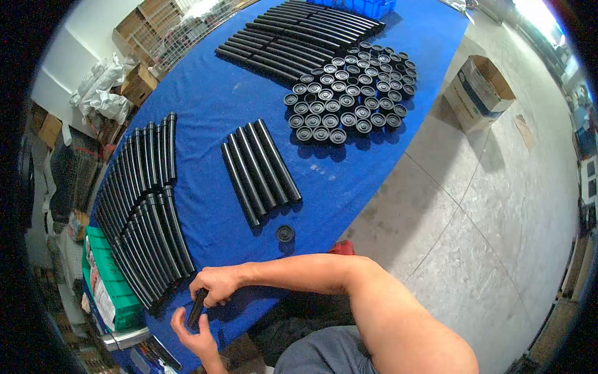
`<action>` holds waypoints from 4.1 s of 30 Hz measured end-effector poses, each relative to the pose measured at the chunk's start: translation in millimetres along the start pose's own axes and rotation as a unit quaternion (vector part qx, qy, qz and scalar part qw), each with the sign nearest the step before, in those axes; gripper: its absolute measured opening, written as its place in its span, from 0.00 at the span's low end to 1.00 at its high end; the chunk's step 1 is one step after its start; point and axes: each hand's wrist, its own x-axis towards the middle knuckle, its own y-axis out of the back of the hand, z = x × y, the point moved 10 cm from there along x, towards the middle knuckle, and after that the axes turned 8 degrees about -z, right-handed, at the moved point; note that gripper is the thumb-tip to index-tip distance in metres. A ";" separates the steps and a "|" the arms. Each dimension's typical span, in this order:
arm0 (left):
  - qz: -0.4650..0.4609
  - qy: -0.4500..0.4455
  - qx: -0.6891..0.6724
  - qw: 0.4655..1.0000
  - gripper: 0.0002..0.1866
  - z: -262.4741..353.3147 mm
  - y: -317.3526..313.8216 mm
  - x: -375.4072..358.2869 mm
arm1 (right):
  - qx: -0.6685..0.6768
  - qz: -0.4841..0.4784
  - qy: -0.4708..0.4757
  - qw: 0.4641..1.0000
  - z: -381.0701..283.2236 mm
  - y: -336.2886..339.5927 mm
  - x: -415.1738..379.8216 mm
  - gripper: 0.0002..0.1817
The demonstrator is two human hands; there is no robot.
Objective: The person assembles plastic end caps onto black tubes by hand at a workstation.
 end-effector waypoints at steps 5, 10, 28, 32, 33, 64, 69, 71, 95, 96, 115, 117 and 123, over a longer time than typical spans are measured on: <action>-0.095 0.080 0.002 0.992 0.23 -29.3 -33.4 10.9 | 0.018 0.000 -0.019 1.000 2.1 1.1 -0.2 0.25; -0.097 0.109 -0.052 0.988 0.17 -34.6 -31.5 17.4 | 0.085 -0.035 0.005 0.996 0.8 -3.8 0.2 0.26; -0.225 0.097 -0.189 0.951 0.21 -20.9 -36.6 14.3 | 0.070 -0.068 0.036 0.995 -6.3 1.9 -8.1 0.25; -0.204 0.078 -0.167 0.961 0.24 -19.5 -33.3 18.7 | 0.066 -0.060 0.027 0.996 1.6 2.3 -5.2 0.25; -0.192 0.062 -0.153 0.967 0.25 -16.7 -32.4 20.6 | 0.064 -0.059 0.020 0.996 2.5 3.3 -5.9 0.25; -0.175 0.087 -0.168 0.966 0.21 -26.6 -34.5 20.8 | 0.089 0.009 0.036 0.995 16.0 12.7 7.0 0.25; -0.207 0.079 -0.090 0.971 0.19 -34.1 -34.9 18.5 | 0.078 0.000 0.029 0.997 13.7 11.8 5.8 0.27; -0.159 0.138 -0.201 0.957 0.19 -55.8 -34.2 9.4 | 0.041 -0.017 0.009 0.999 13.8 11.3 5.8 0.31; 0.108 0.343 -0.803 0.475 0.22 -59.2 -98.2 -52.2 | 0.074 -0.083 0.010 0.994 1.3 0.9 -5.1 0.32; 0.108 0.340 -0.802 0.479 0.22 -60.2 -97.9 -51.7 | 0.073 -0.081 0.008 0.994 1.3 1.8 -5.4 0.32; -0.170 0.167 -0.113 0.965 0.21 -41.8 -37.4 9.1 | -0.053 0.003 -0.004 0.999 0.9 21.3 -7.3 0.32; -0.148 0.142 -0.087 0.975 0.22 -42.4 -34.1 9.0 | -0.024 0.014 0.003 1.000 1.9 22.5 -7.4 0.29; 0.019 -0.003 0.055 0.998 0.22 5.1 12.6 6.5 | 0.026 -0.018 -0.022 0.999 6.9 16.0 -4.1 0.23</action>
